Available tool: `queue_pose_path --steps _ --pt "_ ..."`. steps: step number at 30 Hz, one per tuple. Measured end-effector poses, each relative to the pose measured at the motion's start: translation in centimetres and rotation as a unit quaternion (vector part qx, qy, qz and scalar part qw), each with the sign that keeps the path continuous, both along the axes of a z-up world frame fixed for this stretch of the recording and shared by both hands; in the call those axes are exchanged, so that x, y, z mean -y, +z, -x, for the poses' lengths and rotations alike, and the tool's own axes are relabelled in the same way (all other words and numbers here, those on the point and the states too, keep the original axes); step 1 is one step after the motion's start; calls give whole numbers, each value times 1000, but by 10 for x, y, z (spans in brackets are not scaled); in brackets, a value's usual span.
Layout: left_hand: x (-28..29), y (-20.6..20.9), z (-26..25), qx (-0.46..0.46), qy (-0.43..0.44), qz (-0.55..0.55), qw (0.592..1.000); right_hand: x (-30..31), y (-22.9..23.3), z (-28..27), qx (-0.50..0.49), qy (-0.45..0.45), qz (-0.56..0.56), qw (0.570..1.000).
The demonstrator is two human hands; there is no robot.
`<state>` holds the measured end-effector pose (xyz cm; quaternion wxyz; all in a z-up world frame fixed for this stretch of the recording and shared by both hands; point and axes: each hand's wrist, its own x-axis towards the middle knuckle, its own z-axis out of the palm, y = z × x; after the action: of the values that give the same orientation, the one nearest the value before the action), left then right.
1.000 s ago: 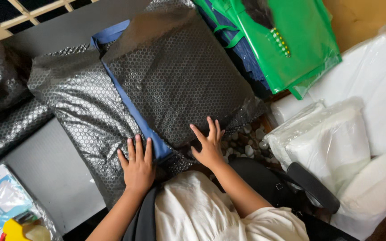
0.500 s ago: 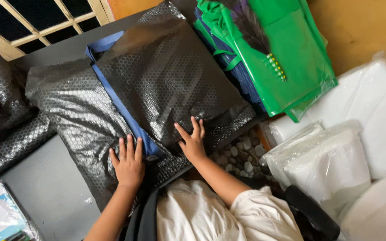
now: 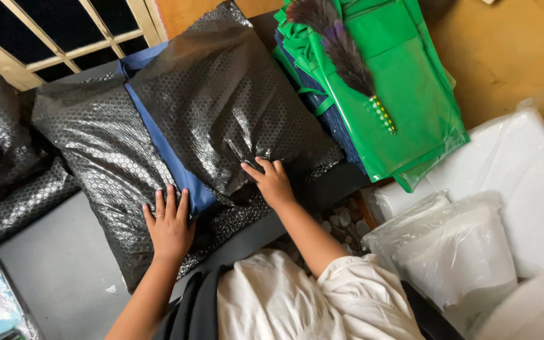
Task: The person places a blue cushion into a black bubble wrap bag and secures it with adhesive tape using a tape dispenser.
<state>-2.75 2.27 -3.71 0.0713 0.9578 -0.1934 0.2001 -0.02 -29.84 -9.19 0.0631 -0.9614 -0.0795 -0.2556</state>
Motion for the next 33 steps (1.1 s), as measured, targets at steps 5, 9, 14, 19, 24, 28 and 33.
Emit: queue_pose_path --steps 5,9,14,19,24,28,33 --pt "13 1 4 -9 33 0 999 22 18 8 -42 115 -107 987" --pt "26 -6 -5 -38 63 9 997 29 44 32 -46 94 -119 987" --pt "30 -22 -21 15 78 42 996 36 77 54 -57 104 -142 983" --pt "30 -23 -29 41 79 54 995 38 46 64 -80 86 -147 982" --pt "37 -3 -13 48 65 49 996 34 71 64 -132 75 -161 975" --pt "49 4 -4 46 4 53 998 30 128 67 -239 116 -290 919" --pt "56 -2 -7 12 -9 52 999 79 77 52 -86 57 -470 877"
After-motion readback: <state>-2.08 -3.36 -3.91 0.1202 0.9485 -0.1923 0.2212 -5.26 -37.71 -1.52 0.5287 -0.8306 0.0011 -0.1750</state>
